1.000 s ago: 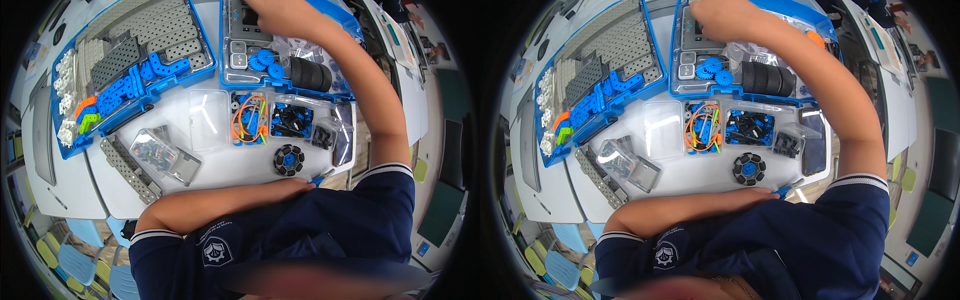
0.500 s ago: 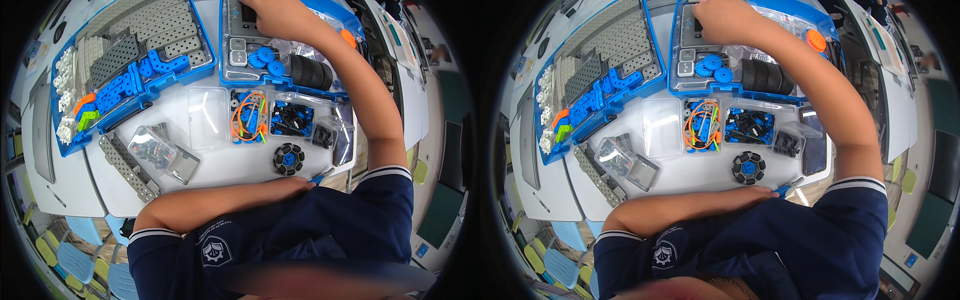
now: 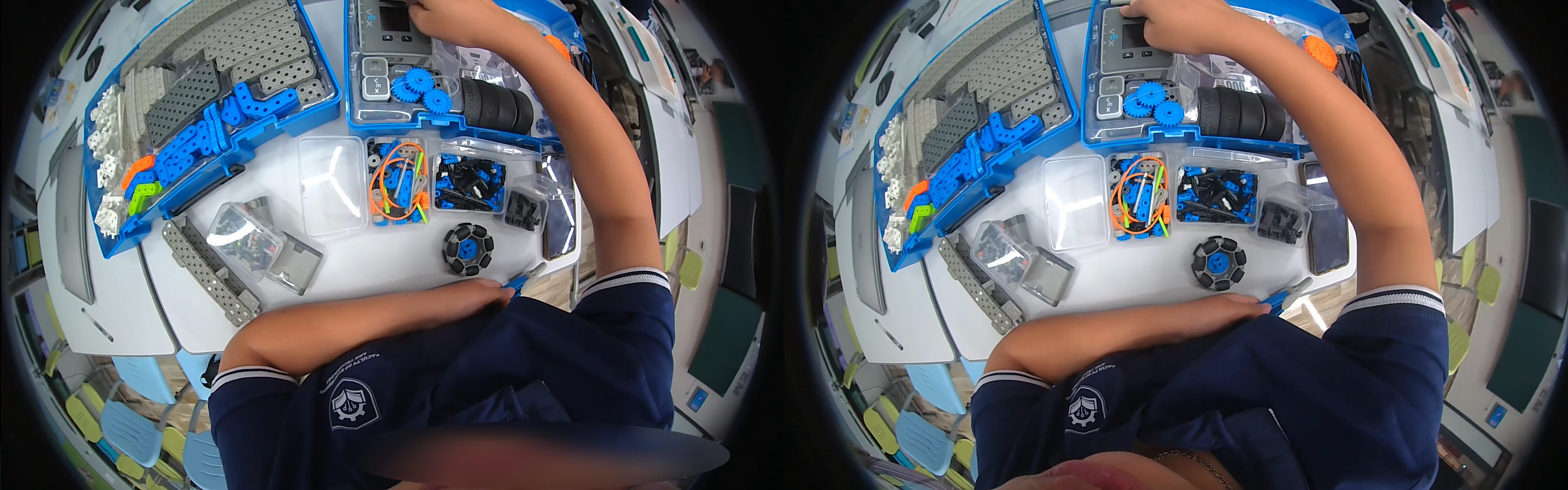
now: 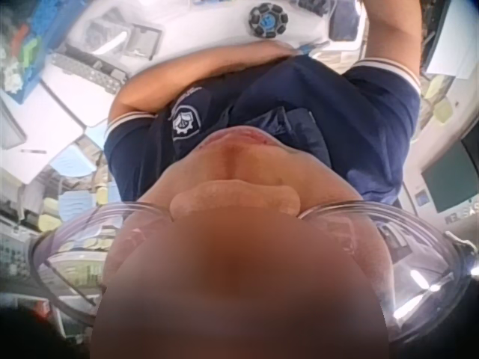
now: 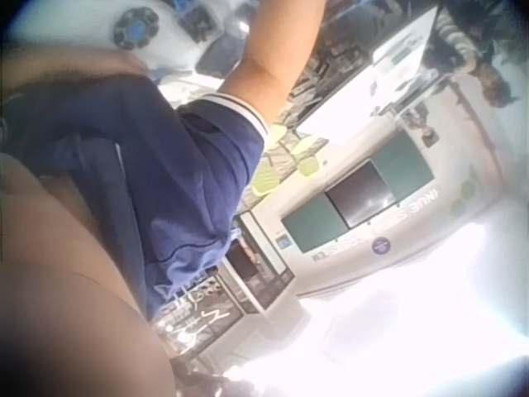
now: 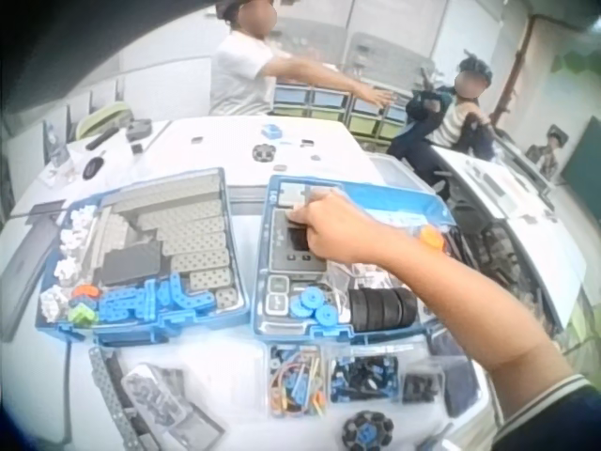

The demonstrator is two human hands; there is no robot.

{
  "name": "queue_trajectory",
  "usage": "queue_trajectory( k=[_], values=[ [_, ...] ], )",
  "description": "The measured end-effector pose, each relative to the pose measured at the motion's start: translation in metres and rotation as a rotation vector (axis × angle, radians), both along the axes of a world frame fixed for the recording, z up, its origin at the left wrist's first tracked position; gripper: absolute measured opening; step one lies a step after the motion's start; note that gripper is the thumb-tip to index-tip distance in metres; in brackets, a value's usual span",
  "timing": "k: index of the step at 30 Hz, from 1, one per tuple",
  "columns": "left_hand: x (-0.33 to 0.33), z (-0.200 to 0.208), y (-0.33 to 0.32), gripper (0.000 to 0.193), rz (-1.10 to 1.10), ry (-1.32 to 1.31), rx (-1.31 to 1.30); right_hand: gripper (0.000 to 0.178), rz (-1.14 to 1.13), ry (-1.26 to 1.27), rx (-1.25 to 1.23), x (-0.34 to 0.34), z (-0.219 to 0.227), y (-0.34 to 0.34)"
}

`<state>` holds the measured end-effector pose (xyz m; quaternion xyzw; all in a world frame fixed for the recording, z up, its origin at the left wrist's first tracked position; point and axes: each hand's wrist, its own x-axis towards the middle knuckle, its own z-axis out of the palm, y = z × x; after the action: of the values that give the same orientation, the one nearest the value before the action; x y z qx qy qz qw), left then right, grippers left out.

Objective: The person organizes and handles various components from a robotics kit, including a grey control unit, blue connectors, and grey beams. They place items into a blue storage case and on the table, then pick up and examine pieces before setting them down again.

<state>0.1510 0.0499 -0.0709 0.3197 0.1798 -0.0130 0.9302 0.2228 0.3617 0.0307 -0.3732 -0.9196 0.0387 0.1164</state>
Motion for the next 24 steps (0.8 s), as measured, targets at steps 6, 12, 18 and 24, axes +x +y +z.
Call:
queue_trajectory(
  k=[6,12,18,24],
  values=[
    [0.002,0.005,-0.003,0.039,0.007,0.076,0.090,0.040,0.037,0.021,0.093,-0.003,-0.002,-0.001],
    [-0.001,0.008,-0.003,0.037,-0.025,0.092,0.109,0.052,-0.016,0.433,-0.497,0.018,0.003,0.033],
    [0.000,0.007,-0.005,0.036,-0.004,0.077,0.088,0.043,-0.037,0.487,-0.536,0.030,0.010,0.051],
    [-0.001,0.006,0.001,0.048,-0.074,0.057,0.107,0.035,-0.042,0.289,-0.329,0.022,0.008,0.034]
  ],
)
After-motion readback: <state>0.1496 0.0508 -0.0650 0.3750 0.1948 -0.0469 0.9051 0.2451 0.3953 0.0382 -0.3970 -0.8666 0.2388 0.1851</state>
